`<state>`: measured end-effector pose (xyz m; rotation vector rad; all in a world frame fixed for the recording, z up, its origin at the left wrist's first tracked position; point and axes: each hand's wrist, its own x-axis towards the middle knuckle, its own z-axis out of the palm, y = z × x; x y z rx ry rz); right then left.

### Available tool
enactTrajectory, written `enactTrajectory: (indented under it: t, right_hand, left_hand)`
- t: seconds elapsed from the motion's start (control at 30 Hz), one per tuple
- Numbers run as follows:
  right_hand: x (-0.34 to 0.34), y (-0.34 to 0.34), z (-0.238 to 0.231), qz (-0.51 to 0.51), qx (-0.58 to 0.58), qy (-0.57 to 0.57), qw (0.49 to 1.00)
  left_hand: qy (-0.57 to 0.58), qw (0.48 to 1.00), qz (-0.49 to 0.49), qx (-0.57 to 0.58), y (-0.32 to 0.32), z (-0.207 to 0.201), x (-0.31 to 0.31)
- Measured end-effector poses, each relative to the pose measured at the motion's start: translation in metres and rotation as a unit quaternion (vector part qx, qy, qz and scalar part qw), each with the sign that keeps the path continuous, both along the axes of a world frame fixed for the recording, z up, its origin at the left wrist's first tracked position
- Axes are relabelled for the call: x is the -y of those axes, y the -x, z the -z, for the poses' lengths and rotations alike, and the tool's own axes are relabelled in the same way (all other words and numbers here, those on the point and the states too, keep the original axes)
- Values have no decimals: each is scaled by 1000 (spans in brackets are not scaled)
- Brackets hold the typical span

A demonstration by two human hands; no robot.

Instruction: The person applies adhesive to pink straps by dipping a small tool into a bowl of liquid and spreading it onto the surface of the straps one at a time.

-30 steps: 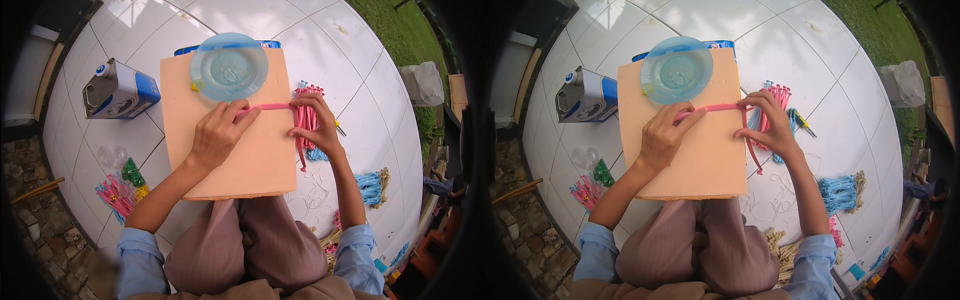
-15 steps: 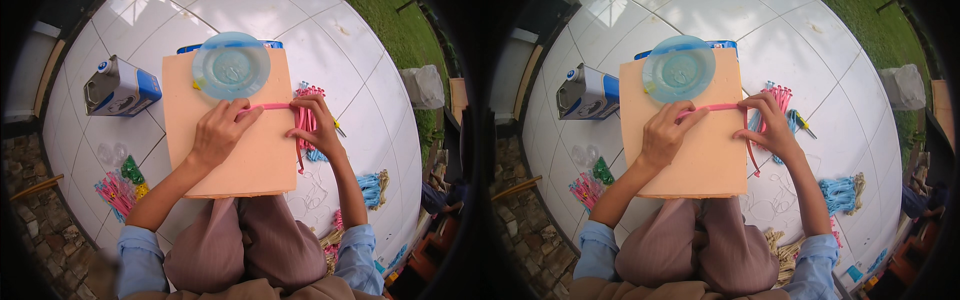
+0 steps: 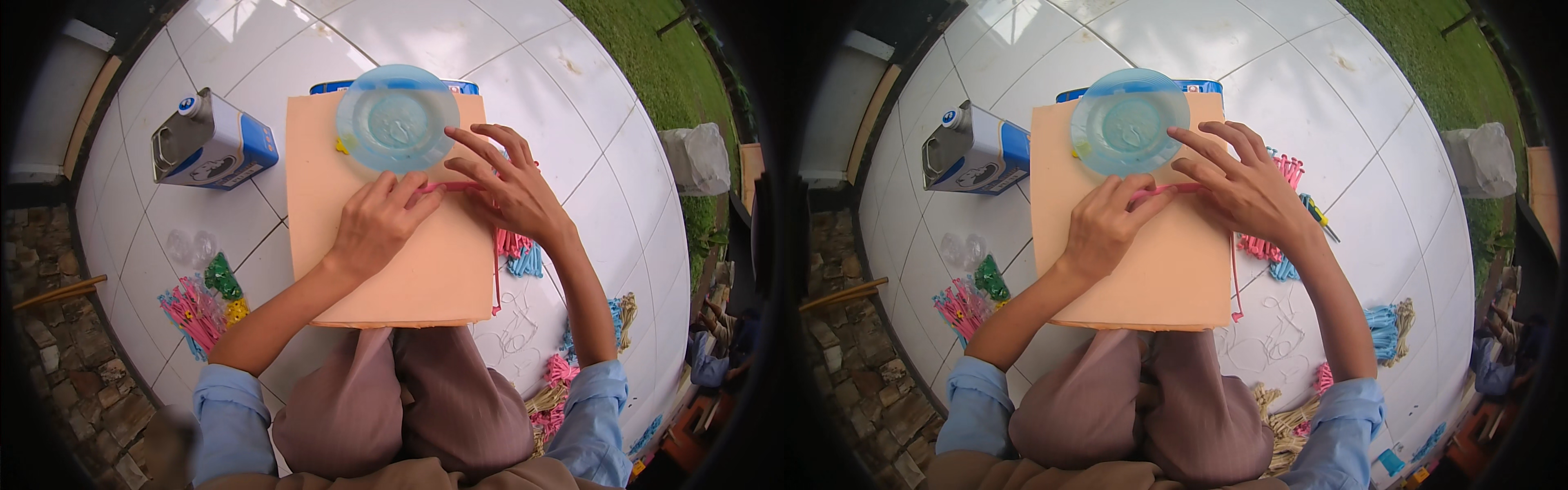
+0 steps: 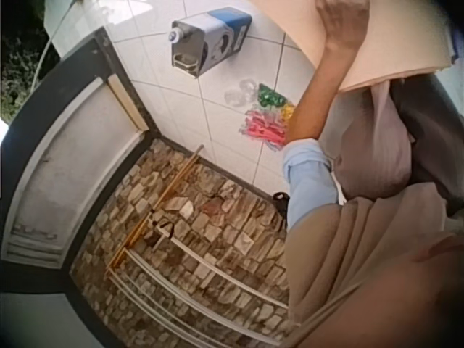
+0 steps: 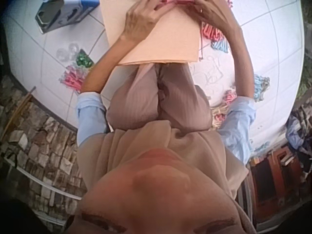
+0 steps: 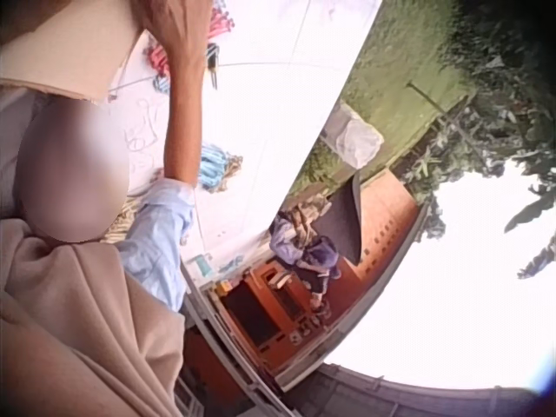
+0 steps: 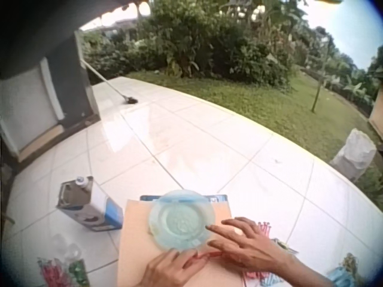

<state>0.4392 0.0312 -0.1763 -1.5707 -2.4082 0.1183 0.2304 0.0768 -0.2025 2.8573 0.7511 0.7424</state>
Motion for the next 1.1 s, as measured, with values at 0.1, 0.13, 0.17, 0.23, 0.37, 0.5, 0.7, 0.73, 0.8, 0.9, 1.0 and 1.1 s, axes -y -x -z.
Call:
enactTrajectory:
  t: [0.1, 0.13, 0.17, 0.23, 0.37, 0.5, 0.7, 0.73, 0.8, 0.9, 1.0, 1.1]
  right_hand:
    - [-1, -1, 1, 0, 45, 1, 999]
    - [-1, -2, 1, 0, 45, 0, 999]
    - [-1, -2, 0, -8, 46, -2, 999]
    - [-1, -2, 1, -15, 48, -4, 999]
    - [2, -2, 3, 0, 51, -23, 998]
    - [14, -7, 2, 42, 62, -12, 997]
    - [24, -12, 3, 50, 47, -29, 997]
    - [23, -12, 3, 49, 47, -29, 997]
    - [19, -11, 1, 79, -62, -68, 993]
    - [5, 0, -9, 95, -40, -98, 990]
    - [-4, 5, -6, 101, -16, -91, 991]
    - [-10, 7, -2, 97, 0, -96, 991]
  left_hand:
    - [9, 1000, 1, 9, -1, 1, 0]
    - [9, 1000, 0, 9, -1, 1, 0]
    - [11, 1000, 2, 9, 0, 0, 0]
    - [12, 1000, 5, 8, 0, 0, 0]
    - [11, 1000, 6, 6, 0, 0, 0]
    - [15, 1000, 7, 3, 0, 1, 0]
    - [23, 1000, 9, 0, 1, -2, 0]
    - [22, 1000, 8, 0, 1, -2, 0]
    - [21, 1000, 8, 0, 0, -1, 0]
    - [17, 1000, 3, -8, 1, 2, 0]
    - [12, 1000, 6, -4, 0, 2, -1]
    - [9, 1000, 3, -8, -1, 0, -1]
